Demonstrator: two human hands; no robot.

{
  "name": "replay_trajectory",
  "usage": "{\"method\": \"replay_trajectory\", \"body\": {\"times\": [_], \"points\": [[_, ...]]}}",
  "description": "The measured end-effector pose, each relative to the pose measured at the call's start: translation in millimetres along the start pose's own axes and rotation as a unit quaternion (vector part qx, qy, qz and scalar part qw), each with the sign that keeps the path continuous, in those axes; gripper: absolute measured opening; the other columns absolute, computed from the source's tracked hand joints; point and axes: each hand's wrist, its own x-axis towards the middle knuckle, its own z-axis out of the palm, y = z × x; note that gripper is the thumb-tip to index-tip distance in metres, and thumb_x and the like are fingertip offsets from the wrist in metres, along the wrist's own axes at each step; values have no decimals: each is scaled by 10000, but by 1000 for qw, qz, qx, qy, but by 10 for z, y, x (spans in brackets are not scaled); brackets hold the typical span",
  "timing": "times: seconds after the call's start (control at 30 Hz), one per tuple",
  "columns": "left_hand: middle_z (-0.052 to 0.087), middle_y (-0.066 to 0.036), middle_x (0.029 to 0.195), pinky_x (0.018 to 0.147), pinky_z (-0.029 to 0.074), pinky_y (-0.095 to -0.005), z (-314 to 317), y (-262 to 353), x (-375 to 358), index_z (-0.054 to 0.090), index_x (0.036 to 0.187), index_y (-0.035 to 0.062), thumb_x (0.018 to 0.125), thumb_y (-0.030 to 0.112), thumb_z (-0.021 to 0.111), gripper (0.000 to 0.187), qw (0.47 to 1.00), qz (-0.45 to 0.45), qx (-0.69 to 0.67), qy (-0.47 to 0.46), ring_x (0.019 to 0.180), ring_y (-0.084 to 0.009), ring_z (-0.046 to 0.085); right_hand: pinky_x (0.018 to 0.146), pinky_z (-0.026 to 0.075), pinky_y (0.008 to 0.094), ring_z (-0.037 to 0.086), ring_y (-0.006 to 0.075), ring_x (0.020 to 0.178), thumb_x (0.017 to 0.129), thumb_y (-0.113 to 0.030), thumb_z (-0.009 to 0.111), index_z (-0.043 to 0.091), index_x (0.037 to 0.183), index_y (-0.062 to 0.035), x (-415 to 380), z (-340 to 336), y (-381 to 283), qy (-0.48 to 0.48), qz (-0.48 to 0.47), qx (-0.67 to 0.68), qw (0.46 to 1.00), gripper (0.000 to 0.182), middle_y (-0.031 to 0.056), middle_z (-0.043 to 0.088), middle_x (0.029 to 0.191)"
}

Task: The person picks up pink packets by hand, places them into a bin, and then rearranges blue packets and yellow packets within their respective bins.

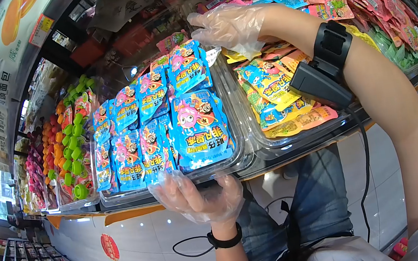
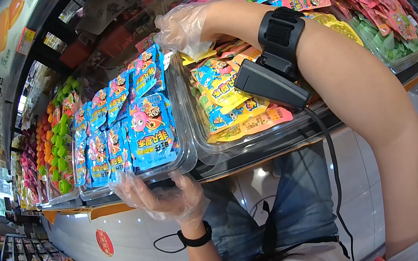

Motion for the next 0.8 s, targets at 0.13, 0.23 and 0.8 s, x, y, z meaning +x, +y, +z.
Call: {"method": "replay_trajectory", "body": {"times": [0.13,0.23,0.8], "points": [[420,-197,1261,1033,235,-595,9,-11,-16,329,1274,23,853,292,517,534,1000,0,-4,4,1213,-401,376,1004,327,379,426,382,1196,885,-484,370,285,1350,52,9,2,-7,-7,9,-12,1000,714,274,443,1276],[422,-208,1266,1031,238,-591,15,-2,0,330,1273,24,854,294,515,532,1000,1,5,10,1220,-411,366,1008,321,382,421,380,1201,884,-485,362,284,1353,46,11,6,-10,-4,11,-14,1000,713,272,438,1283],[440,-218,1243,1027,252,-586,25,-17,9,339,1264,25,862,323,518,532,1000,9,2,19,1197,-402,398,1015,316,390,412,378,1210,888,-493,350,287,1357,34,5,-1,-14,-11,10,-12,1000,708,265,426,1300]]}}
